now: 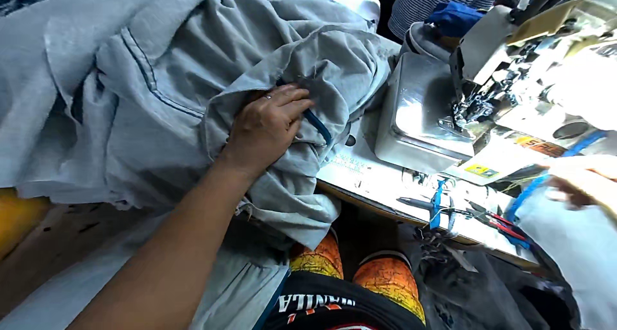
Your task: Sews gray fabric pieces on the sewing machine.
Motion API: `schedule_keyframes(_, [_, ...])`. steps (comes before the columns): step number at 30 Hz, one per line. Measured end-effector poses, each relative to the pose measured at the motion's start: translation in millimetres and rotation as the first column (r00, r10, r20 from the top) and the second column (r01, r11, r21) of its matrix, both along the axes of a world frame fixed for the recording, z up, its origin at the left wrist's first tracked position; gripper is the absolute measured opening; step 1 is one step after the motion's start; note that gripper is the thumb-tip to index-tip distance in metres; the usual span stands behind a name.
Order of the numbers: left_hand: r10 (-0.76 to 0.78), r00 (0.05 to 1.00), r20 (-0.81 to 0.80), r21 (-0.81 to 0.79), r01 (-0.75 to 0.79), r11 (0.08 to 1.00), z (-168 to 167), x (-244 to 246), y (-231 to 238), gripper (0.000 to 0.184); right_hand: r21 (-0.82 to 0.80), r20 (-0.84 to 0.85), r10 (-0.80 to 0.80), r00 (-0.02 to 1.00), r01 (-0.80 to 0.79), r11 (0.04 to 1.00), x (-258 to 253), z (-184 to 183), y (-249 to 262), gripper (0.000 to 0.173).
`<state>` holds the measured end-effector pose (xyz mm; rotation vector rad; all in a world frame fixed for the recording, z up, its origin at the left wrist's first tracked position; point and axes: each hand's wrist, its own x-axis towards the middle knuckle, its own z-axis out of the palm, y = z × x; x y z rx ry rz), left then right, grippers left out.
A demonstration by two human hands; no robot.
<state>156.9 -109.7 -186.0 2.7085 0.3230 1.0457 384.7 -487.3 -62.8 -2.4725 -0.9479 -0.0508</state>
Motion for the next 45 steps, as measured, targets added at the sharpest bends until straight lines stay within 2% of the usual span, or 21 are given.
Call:
schedule_keyframes(4, [-0.003,1.000,0.012,0.005,0.002,1.000,-2,0,1,0.031,-0.166,-0.018,0.276,0.961,-0.275,0.947,-22,-44,33,0.020])
schedule_keyframes(8, [-0.002,1.000,0.018,0.008,0.002,1.000,-2,0,0,0.032,-0.260,-0.019,0.361,0.932,-0.353,0.899,-23,-79,51,0.021])
schedule_keyframes(10, [-0.005,1.000,0.016,0.005,0.005,1.000,-1,0,-1,0.031,-0.323,-0.074,0.368,0.927,-0.371,0.871,-18,-83,57,0.022])
schedule_keyframes(13, [-0.005,1.000,0.023,0.010,0.004,1.000,0,1,-1,0.031,-0.440,-0.259,0.296,0.919,-0.386,0.811,-10,-78,71,0.043])
schedule_keyframes(15, [-0.007,0.999,0.031,0.015,0.006,1.000,-1,1,0,0.031,-0.456,-0.288,0.288,0.913,-0.395,0.797,-3,-82,81,0.049])
schedule_keyframes(17, [-0.003,0.999,0.035,0.018,0.003,1.000,-1,1,0,0.031,-0.525,-0.277,0.277,0.920,-0.387,0.758,1,-84,95,0.046])
schedule_keyframes(20, [-0.002,0.999,0.038,0.024,0.001,1.000,-1,1,0,0.031,-0.550,-0.238,0.273,0.932,-0.361,0.753,-4,-87,103,0.040])
schedule_keyframes(24, [-0.013,0.999,0.047,0.015,0.012,1.000,-2,1,0,0.031,-0.550,-0.337,0.257,0.906,-0.411,0.727,0,-71,99,0.047])
schedule_keyframes(27, [-0.022,0.998,0.060,0.019,0.021,1.000,-4,2,2,0.031,-0.597,-0.248,0.272,0.930,-0.368,0.713,-5,-61,86,0.047])
schedule_keyframes(30, [-0.010,0.999,0.052,-0.008,0.011,1.000,-4,1,1,0.032,-0.425,-0.025,0.474,0.880,-0.438,0.792,-13,-65,71,0.038])
schedule_keyframes(34, [-0.012,0.998,0.058,-0.017,0.013,1.000,-3,2,-1,0.031,-0.368,-0.160,0.506,0.848,-0.527,0.766,-15,-84,78,0.041])
schedule_keyframes(37, [0.003,0.999,0.046,-0.012,-0.003,1.000,-3,0,0,0.031,-0.481,-0.215,0.472,0.855,-0.514,0.711,-4,-85,82,0.047])
schedule_keyframes(40, [-0.004,0.999,0.034,-0.019,0.004,1.000,-2,-1,0,0.032,-0.604,-0.198,0.470,0.860,-0.485,0.633,1,-83,80,0.062])
schedule_keyframes(42, [-0.005,1.000,0.021,-0.019,0.005,1.000,-2,-1,0,0.033,-0.656,-0.182,0.451,0.874,-0.449,0.606,3,-78,80,0.070])
schedule_keyframes(45, [0.006,1.000,0.021,-0.025,-0.006,1.000,-3,-2,0,0.033,-0.700,-0.170,0.395,0.903,-0.393,0.596,1,-77,81,0.071])
